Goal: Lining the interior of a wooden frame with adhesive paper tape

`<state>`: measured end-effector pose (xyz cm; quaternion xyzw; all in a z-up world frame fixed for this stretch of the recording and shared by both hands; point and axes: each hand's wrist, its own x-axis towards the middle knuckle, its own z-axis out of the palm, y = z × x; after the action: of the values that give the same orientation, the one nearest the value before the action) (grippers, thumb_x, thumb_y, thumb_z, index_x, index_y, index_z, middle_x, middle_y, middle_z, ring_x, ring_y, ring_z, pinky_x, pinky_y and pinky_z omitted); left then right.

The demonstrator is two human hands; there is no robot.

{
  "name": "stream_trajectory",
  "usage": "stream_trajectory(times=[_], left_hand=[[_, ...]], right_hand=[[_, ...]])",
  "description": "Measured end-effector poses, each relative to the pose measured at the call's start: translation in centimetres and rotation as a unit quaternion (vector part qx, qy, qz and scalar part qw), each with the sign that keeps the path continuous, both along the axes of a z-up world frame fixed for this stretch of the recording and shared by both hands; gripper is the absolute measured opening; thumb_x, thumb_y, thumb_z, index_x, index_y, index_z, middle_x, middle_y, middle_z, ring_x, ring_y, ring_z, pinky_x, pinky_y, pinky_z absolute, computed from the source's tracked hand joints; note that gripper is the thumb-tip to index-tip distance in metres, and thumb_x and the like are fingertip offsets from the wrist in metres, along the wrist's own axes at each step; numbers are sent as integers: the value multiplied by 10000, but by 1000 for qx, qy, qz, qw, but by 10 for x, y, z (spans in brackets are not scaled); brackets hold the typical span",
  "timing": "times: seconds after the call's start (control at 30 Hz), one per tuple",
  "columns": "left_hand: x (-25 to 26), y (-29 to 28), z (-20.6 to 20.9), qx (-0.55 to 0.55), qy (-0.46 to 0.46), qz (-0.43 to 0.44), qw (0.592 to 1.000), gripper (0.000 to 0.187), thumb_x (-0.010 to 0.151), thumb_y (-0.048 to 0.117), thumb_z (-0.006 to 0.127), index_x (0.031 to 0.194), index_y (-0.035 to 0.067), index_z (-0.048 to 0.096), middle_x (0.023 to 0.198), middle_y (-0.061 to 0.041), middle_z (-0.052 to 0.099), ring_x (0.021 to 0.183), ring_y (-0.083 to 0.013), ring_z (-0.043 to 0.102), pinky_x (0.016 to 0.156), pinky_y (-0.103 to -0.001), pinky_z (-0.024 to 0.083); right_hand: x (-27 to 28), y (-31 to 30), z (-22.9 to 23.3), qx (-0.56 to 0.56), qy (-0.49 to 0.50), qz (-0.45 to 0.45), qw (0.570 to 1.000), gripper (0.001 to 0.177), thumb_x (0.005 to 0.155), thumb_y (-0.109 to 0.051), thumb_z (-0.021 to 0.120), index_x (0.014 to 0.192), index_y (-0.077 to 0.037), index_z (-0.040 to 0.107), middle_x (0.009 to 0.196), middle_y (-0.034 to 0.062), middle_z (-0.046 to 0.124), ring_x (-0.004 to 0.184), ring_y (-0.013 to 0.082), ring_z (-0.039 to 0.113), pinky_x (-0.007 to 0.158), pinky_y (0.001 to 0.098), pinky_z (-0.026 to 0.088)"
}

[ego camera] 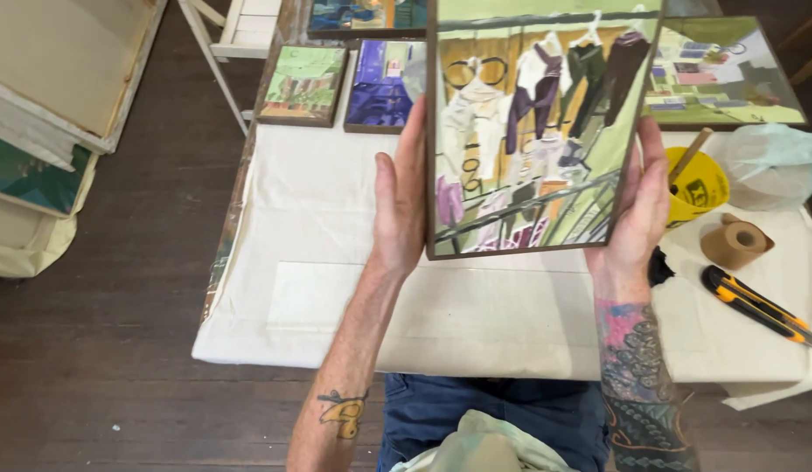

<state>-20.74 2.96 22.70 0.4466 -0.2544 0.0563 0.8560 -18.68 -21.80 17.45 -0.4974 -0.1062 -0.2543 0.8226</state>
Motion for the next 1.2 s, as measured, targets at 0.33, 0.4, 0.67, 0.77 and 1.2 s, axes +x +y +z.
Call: stream_trajectory(times=[0.33, 0.4, 0.67, 0.77, 1.2], left_hand=[[16, 4, -28, 79, -4, 96, 992, 741, 1122, 579, 226, 1679, 94, 171, 1756, -133, 99, 1626, -314, 38, 1343, -445, -20], [21, 8, -36, 99, -5, 121, 988, 695, 1142, 527, 256, 1673, 81, 202, 1748, -152, 126, 1618, -344, 62, 1335, -471, -7], [16, 26, -50, 26, 302, 158, 940, 579, 1054, 302, 508, 1587, 116, 379, 1573, -241, 454, 1450, -410, 450, 1198, -509, 383], [-6, 36, -60, 11, 404, 152, 902, 568, 1004, 333, 550, 1534, 139, 483, 1556, -167, 528, 1453, -316, 485, 1194, -464, 390], [10, 3, -14, 38, 446, 155, 881, 719, 956, 389, 591, 1600, 152, 374, 1705, -200, 234, 1581, -370, 151, 1268, -522, 147]], right_hand=[[7, -4, -14, -31, -6, 22, 999, 611, 1128, -456, 447, 1598, -85, 326, 1614, 169, 463, 1496, 255, 492, 1282, 417, 458], [7, 0, -10, -29, -10, 34, 999, 605, 1130, -435, 453, 1600, -80, 317, 1625, 168, 446, 1509, 255, 477, 1295, 421, 441], [-22, 50, 15, 51, 217, 76, 972, 498, 958, -207, 676, 1418, -40, 587, 1449, 148, 617, 1333, 247, 613, 1138, 381, 502], [-43, 70, 39, 85, 289, 125, 945, 553, 906, -165, 691, 1436, -41, 590, 1461, 145, 618, 1318, 246, 602, 1083, 368, 487], [0, 22, -25, 111, 382, 125, 909, 517, 975, -261, 655, 1443, -50, 595, 1267, 234, 694, 1034, 333, 726, 786, 472, 624]])
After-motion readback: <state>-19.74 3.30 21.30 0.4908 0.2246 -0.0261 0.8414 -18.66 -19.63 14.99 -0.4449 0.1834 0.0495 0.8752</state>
